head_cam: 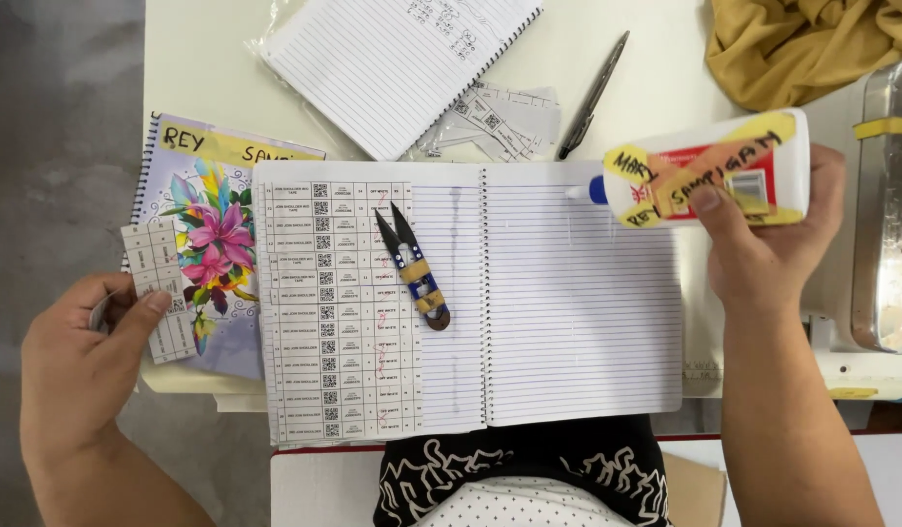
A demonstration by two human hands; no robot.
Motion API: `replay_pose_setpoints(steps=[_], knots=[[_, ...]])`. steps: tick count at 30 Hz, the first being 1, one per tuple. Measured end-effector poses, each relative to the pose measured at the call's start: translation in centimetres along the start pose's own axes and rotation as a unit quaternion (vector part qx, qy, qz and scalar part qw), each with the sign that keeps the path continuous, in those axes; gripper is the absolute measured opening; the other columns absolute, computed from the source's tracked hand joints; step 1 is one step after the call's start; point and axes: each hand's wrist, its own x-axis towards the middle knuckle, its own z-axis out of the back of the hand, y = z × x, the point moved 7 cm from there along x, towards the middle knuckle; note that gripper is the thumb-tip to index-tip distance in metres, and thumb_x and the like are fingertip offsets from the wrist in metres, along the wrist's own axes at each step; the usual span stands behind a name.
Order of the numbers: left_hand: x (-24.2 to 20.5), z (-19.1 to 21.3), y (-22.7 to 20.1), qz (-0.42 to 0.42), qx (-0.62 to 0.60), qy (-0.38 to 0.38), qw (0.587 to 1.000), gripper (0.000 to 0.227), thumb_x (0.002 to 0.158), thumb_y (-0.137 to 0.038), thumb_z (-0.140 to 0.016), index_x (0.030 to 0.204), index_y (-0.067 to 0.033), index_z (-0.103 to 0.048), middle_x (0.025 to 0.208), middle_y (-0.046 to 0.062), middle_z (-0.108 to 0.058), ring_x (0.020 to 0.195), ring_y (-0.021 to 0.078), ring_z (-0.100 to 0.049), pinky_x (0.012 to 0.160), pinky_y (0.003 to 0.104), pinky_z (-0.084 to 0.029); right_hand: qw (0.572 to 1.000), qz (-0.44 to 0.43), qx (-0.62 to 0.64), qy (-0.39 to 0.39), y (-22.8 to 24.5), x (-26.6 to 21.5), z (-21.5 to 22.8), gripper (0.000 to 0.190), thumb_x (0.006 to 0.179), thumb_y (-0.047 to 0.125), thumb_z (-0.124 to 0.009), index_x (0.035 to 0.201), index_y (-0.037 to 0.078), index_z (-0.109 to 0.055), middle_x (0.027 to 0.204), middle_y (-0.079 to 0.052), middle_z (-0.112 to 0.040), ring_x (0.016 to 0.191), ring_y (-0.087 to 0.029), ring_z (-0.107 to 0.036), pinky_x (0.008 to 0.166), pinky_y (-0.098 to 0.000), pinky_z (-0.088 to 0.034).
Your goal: The person applies glue from a bottle onto a lined notebook page and presses a small paper label onto it. They then use scissors to trim the edges of the label and continue gluing and cutting additional labels.
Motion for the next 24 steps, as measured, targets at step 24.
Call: replay_pose_setpoints(steps=[24], knots=[[-4.2,0.8,1.6,-0.023,0.003,-0.041,0.999,0.013,0.103,-0.019,-0.076,0.106,-0.0087,-0.068,0.081,-0.001,-0.055,0.073,0.0108,-0.044,0.071,0.028,-0.037,0.997,-0.042,0.057,0.028,0.3,0.5,-5.6,0.048,0.097,0.005,-0.075,0.129,0.008,-0.039,0.114,-0.009,-0.057,0.106,-0.019,-0.060,0.094,-0.0353,-0.058]])
